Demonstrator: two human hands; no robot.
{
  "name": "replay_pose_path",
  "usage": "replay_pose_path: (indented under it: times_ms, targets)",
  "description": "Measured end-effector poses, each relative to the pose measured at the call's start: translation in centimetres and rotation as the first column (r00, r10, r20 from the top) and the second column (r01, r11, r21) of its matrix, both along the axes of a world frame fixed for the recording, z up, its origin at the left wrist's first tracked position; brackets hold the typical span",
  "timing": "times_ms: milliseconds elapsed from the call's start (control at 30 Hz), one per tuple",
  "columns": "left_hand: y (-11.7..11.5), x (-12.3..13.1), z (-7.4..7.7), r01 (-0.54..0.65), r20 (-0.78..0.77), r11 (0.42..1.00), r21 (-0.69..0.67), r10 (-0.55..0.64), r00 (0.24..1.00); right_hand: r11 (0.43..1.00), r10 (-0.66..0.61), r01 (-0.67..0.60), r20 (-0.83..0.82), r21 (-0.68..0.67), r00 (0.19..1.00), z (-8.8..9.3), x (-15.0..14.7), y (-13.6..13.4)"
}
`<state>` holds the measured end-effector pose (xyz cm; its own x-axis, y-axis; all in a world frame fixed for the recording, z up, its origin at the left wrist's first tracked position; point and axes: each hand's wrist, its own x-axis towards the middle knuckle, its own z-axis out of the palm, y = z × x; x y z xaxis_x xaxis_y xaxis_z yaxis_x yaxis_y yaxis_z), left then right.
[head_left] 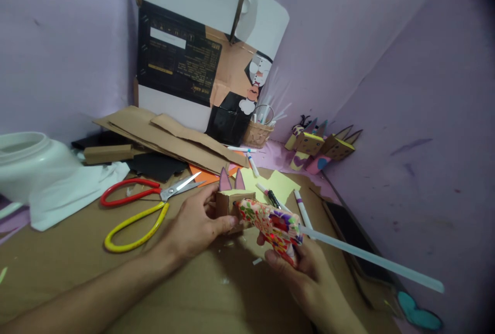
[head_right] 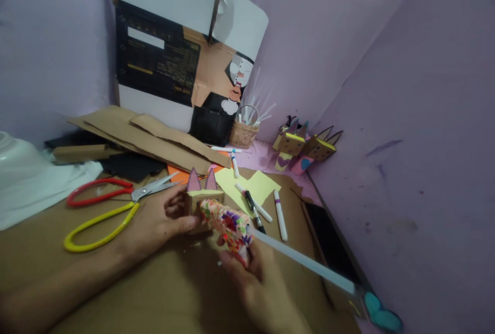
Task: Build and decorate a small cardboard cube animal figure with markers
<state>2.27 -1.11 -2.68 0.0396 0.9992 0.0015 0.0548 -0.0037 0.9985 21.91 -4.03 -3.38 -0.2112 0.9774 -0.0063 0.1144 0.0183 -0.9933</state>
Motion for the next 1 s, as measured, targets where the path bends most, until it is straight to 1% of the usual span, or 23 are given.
replay_pose_path:
  times_ms: [167,300,533,667,733,800,900,1000]
  targets:
    - [0.0,0.1,0.1,0.005,0.010,1.000,0.001,-0.005,1.000,1.000,0.003,-0.003,0.001,0.018,1.000,0.1,-0.1,0.0]
    - [0.0,0.2,0.3,0.000,0.015,1.000,-0.011,0.000,1.000,1.000,0.017,-0.017,-0.018,-0.008,1.000,-0.1,0.1,-0.1]
    - [0.0,0.2,0.1,0.008,0.046,1.000,-0.002,-0.008,0.999,0.999,0.032,-0.031,0.056,-0.017,0.998,-0.2,0.5,-0.2]
    - [-0.1,0.2,0.1,0.006,0.048,1.000,-0.006,-0.006,0.999,0.998,0.056,-0.055,0.057,-0.020,0.997,-0.2,0.2,-0.1]
    - [0.0,0.2,0.1,0.016,0.076,1.000,-0.024,-0.014,0.997,0.998,0.069,-0.069,0.048,-0.011,0.996,0.1,0.2,0.0]
    - [0.2,0.1,0.0,0.041,0.156,0.996,-0.077,-0.029,0.987,0.998,0.062,-0.063,0.056,0.014,0.997,0.6,0.4,0.2]
    - [0.6,0.0,-0.2,0.074,0.272,0.979,-0.191,-0.020,0.962,1.000,-0.021,0.019,0.094,0.025,0.995,1.2,1.4,0.5]
    - [0.7,-0.2,-0.5,0.056,0.271,0.970,-0.238,0.011,0.962,0.982,-0.188,0.188,0.032,0.002,0.982,1.6,2.4,1.5]
